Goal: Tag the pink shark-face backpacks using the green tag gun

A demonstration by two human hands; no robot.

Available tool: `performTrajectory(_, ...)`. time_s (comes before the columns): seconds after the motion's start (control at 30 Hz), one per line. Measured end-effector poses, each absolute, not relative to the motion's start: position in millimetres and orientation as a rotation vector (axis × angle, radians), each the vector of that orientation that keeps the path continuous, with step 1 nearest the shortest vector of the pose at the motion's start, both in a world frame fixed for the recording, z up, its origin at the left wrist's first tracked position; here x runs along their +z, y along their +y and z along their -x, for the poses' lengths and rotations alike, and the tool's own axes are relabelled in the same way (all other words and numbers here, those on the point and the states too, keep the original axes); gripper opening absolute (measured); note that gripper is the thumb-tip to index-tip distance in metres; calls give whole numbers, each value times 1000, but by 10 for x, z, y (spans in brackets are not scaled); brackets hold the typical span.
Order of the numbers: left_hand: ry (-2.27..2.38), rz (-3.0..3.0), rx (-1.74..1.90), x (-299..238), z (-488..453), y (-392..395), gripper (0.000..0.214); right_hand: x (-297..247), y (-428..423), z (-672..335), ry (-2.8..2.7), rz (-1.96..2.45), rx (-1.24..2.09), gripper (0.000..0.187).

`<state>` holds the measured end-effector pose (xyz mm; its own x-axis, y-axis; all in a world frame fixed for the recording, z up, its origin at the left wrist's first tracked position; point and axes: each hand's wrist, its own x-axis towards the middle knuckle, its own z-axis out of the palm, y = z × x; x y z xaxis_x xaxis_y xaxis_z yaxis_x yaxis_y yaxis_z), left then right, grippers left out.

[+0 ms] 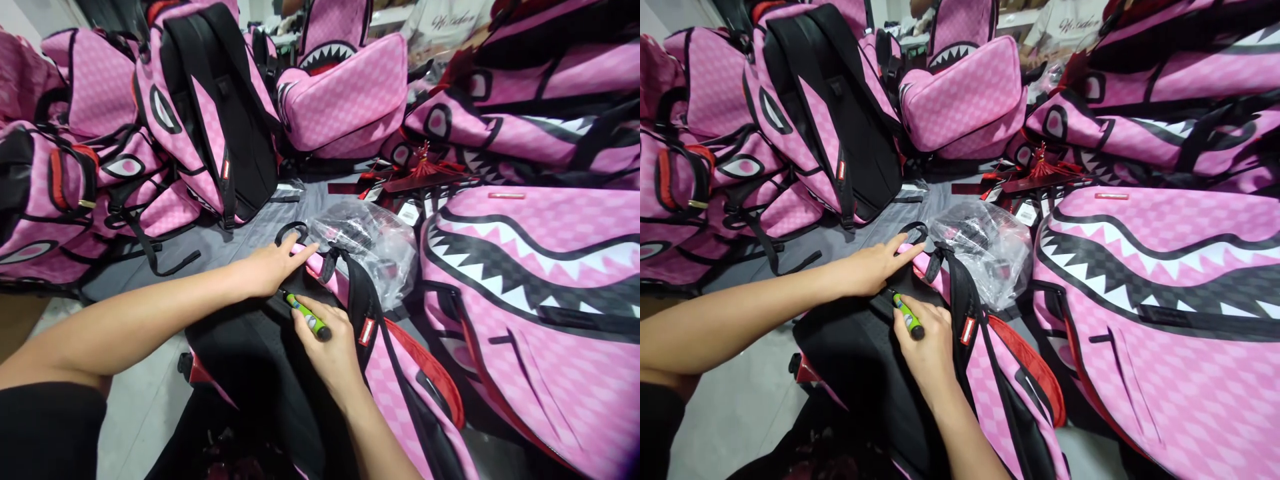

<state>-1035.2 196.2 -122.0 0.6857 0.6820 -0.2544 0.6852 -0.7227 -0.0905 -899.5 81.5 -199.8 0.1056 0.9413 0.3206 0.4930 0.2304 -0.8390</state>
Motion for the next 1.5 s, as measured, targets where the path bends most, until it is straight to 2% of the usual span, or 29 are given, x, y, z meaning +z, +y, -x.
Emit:
performTrajectory(0.17, 1181, -2829, -476, -1193, 10331, 2001, 98, -1986, 831, 8955, -1494, 1393, 729, 22)
performTrajectory(0.7, 1156, -2804, -533, -1180, 10309, 2038, 94, -1890, 887, 9030, -1515, 1500, 630, 20)
performTrajectory(1.03, 1145, -2805, -511, -1277, 10323, 2082, 95, -1869, 929, 8949, -1438, 1408, 961, 26)
performTrajectory(1.5, 1140, -2751, -544, -1251, 10302, 2112, 95, -1834, 940, 8941, -1522, 1468, 850, 25)
